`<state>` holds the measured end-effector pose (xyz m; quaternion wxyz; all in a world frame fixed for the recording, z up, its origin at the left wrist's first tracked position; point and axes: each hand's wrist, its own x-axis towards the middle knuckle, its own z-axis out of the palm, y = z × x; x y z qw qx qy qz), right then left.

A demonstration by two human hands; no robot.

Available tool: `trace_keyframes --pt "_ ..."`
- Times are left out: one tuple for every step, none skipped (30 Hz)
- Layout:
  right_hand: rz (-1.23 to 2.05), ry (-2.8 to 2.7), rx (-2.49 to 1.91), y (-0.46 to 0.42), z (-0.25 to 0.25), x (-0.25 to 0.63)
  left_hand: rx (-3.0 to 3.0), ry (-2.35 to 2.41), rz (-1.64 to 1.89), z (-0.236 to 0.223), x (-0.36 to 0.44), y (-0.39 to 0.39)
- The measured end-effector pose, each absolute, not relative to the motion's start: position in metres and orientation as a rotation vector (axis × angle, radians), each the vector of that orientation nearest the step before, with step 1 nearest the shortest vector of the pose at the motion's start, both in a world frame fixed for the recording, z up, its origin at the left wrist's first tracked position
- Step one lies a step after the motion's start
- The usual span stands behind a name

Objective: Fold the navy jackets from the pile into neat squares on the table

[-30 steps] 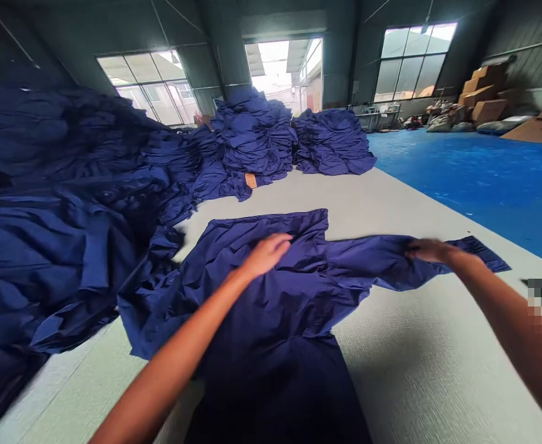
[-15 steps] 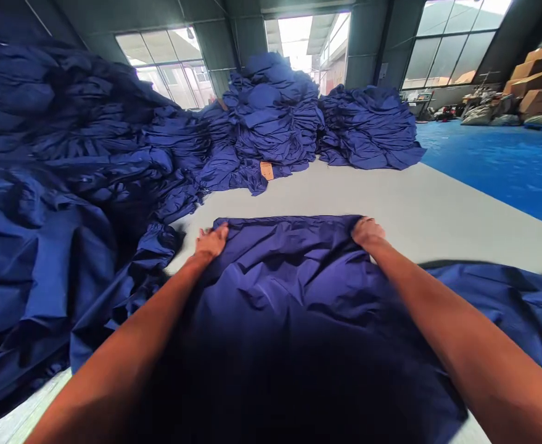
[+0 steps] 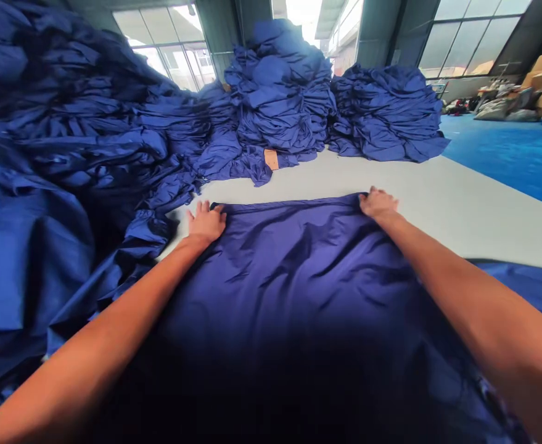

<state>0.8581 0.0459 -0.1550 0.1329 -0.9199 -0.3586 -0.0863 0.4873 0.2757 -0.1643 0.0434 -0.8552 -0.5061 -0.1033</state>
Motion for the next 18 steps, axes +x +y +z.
trace_keyframes --pt "-0.255 -1.065 -2.673 0.042 -0.159 0.85 -2.66 -1.429 -0.354 -0.164 0.487 0.268" --pt "-0.216 -1.099 -2.686 0.037 -0.163 0.843 -2.724 -1.322 -0.354 -0.165 0.486 0.261" --pt "-0.126 -1.14 -2.704 0.032 -0.167 0.837 -2.792 -1.259 -0.299 -0.166 0.483 0.256" --pt "0.0 -1.176 -2.73 0.027 -0.171 0.832 -2.848 -1.259 -0.197 -0.169 0.479 0.251" --pt "0.137 -1.197 -2.759 0.022 -0.173 0.831 -2.878 -1.32 -0.074 -0.172 0.474 0.249" --pt "0.252 -1.21 -2.78 0.017 -0.174 0.831 -2.869 -1.418 0.048 -0.175 0.469 0.248" --pt "0.325 -1.231 -2.786 0.011 -0.171 0.833 -2.842 -1.491 0.101 -0.177 0.465 0.248" --pt "0.358 -1.26 -2.78 0.003 -0.166 0.837 -2.814 -1.535 0.114 -0.177 0.462 0.248" --pt "0.365 -1.307 -2.745 -0.007 -0.158 0.841 -2.781 -1.56 0.113 -0.175 0.46 0.246" --pt "0.359 -1.369 -2.675 -0.021 -0.148 0.844 -2.755 -1.567 0.086 -0.171 0.46 0.242" --pt "0.341 -1.437 -2.58 -0.039 -0.137 0.845 -2.742 -1.557 0.038 -0.164 0.459 0.234" --pt "0.302 -1.509 -2.477 -0.062 -0.125 0.843 -2.753 -1.527 -0.026 -0.157 0.459 0.222" --pt "0.251 -1.586 -2.364 -0.088 -0.116 0.838 -2.797 -1.473 -0.102 -0.15 0.458 0.205" --pt "0.188 -1.641 -2.296 -0.116 -0.11 0.831 -2.868 -1.399 -0.173 -0.145 0.456 0.185" --pt "0.157 -1.693 -2.272 -0.146 -0.108 0.822 -2.948 -1.315 -0.224 -0.142 0.453 0.163" --pt "0.156 -1.721 -2.273 -0.176 -0.112 0.81 -3.025 -1.234 -0.239 -0.142 0.449 0.14" --pt "0.151 -1.708 -2.308 -0.204 -0.121 0.797 -3.071 -1.19 -0.207 -0.146 0.445 0.118" --pt "0.144 -1.659 -2.374 -0.229 -0.135 0.784 -3.088 -1.177 -0.138 -0.151 0.439 0.098"
